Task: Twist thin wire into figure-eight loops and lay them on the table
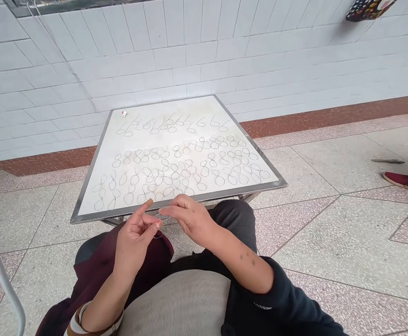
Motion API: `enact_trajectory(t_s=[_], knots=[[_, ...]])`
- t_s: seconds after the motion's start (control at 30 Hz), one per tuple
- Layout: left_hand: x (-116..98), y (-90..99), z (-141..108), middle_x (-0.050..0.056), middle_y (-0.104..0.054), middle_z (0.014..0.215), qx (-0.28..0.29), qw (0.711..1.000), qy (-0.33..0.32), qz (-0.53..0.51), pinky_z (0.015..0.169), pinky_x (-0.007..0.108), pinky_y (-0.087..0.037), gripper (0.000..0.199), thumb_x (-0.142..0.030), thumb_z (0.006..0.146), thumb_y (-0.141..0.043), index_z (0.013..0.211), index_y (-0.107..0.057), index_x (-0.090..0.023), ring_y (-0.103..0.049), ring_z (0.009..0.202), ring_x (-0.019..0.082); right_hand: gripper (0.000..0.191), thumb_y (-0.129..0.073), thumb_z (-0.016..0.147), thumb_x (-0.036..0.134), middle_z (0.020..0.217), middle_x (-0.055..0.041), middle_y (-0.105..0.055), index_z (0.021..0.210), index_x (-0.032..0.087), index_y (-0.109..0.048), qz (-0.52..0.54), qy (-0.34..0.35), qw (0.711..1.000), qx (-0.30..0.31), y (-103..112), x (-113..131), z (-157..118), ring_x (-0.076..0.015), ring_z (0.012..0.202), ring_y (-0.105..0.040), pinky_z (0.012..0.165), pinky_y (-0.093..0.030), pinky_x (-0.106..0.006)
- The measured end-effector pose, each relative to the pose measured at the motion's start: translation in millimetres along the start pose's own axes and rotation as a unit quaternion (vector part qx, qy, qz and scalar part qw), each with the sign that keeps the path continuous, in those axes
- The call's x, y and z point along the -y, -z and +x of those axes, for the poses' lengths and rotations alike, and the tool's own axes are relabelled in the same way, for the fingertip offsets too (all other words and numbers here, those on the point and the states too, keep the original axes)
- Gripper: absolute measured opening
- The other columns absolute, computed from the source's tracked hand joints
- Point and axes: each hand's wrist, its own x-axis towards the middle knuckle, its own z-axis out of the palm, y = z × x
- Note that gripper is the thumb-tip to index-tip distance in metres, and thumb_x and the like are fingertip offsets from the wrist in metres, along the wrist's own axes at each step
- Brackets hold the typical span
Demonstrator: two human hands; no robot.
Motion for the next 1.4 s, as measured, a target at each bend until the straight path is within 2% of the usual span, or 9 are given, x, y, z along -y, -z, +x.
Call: enact_trajectory(t_s=[0.3, 0.53, 0.63, 0.87, 1.2, 1.4], knots=[[2, -0.9, -2, -0.002, -0.063, 0.073, -0.007, 0.999, -0.016, 0.027, 0.069, 0.026, -0.045, 0.054, -0.027, 0.078, -0.072, 0.131, -0.06, -0.026, -0.052, 0.066, 0.013, 0.031, -0.045, 0.092, 0.011, 0.08, -0.0034, -0.056, 0.104, 0.024, -0.071, -0.144, 0.027, 0.984, 0.098, 7, 6, 4, -0.0149, 0.073, -0.049, 0.054, -0.036, -0.024], [-3, -2.9, -3, -0.003, -0.062, 0.071, -0.015, 0.999, -0.013, 0.027, 0.065, 0.025, -0.044, 0.052, -0.024, 0.076, -0.073, 0.128, -0.062, -0.026, -0.05, 0.062, 0.012, 0.03, -0.044, 0.094, 0.009, 0.08, -0.0032, -0.055, 0.102, 0.023, -0.069, -0.184, 0.072, 0.975, 0.1, 8, 6, 6, -0.0143, 0.071, -0.043, 0.056, -0.036, -0.025], [-2, -2.7, -3, -0.003, -0.063, 0.072, -0.016, 0.999, -0.02, 0.023, 0.067, 0.026, -0.045, 0.051, -0.023, 0.076, -0.072, 0.126, -0.063, -0.026, -0.053, 0.065, 0.013, 0.032, -0.041, 0.093, 0.006, 0.081, -0.0035, -0.054, 0.102, 0.023, -0.068, -0.199, 0.083, 0.968, 0.124, 9, 6, 7, -0.0146, 0.073, -0.042, 0.058, -0.036, -0.026], [4, -0.8, -2, -0.002, -0.063, 0.074, -0.008, 0.999, -0.03, 0.041, 0.069, 0.027, -0.046, 0.046, -0.023, 0.079, -0.069, 0.125, -0.064, -0.026, -0.055, 0.067, 0.013, 0.024, -0.045, 0.093, 0.006, 0.079, -0.003, -0.051, 0.095, 0.02, -0.065, -0.239, 0.118, 0.942, 0.202, 14, 9, 15, -0.016, 0.073, -0.039, 0.062, -0.036, -0.029], [5, -0.6, -2, -0.001, -0.065, 0.072, -0.029, 0.999, -0.027, 0.026, 0.07, 0.029, -0.045, 0.042, -0.024, 0.076, -0.072, 0.118, -0.068, -0.025, -0.055, 0.065, 0.015, 0.023, -0.045, 0.091, 0.002, 0.078, -0.0035, -0.051, 0.09, 0.018, -0.062, -0.224, 0.105, 0.946, 0.209, 13, 16, 18, -0.0161, 0.073, -0.038, 0.062, -0.036, -0.028], [8, 0.6, -1, -0.001, -0.065, 0.074, -0.023, 0.998, -0.036, 0.042, 0.069, 0.028, -0.046, 0.04, -0.025, 0.079, -0.07, 0.119, -0.066, -0.025, -0.055, 0.066, 0.014, 0.025, -0.042, 0.092, 0.002, 0.079, -0.0055, -0.053, 0.086, 0.016, -0.062, -0.213, 0.105, 0.946, 0.221, 13, 18, 22, -0.0167, 0.074, -0.038, 0.065, -0.039, -0.029]])
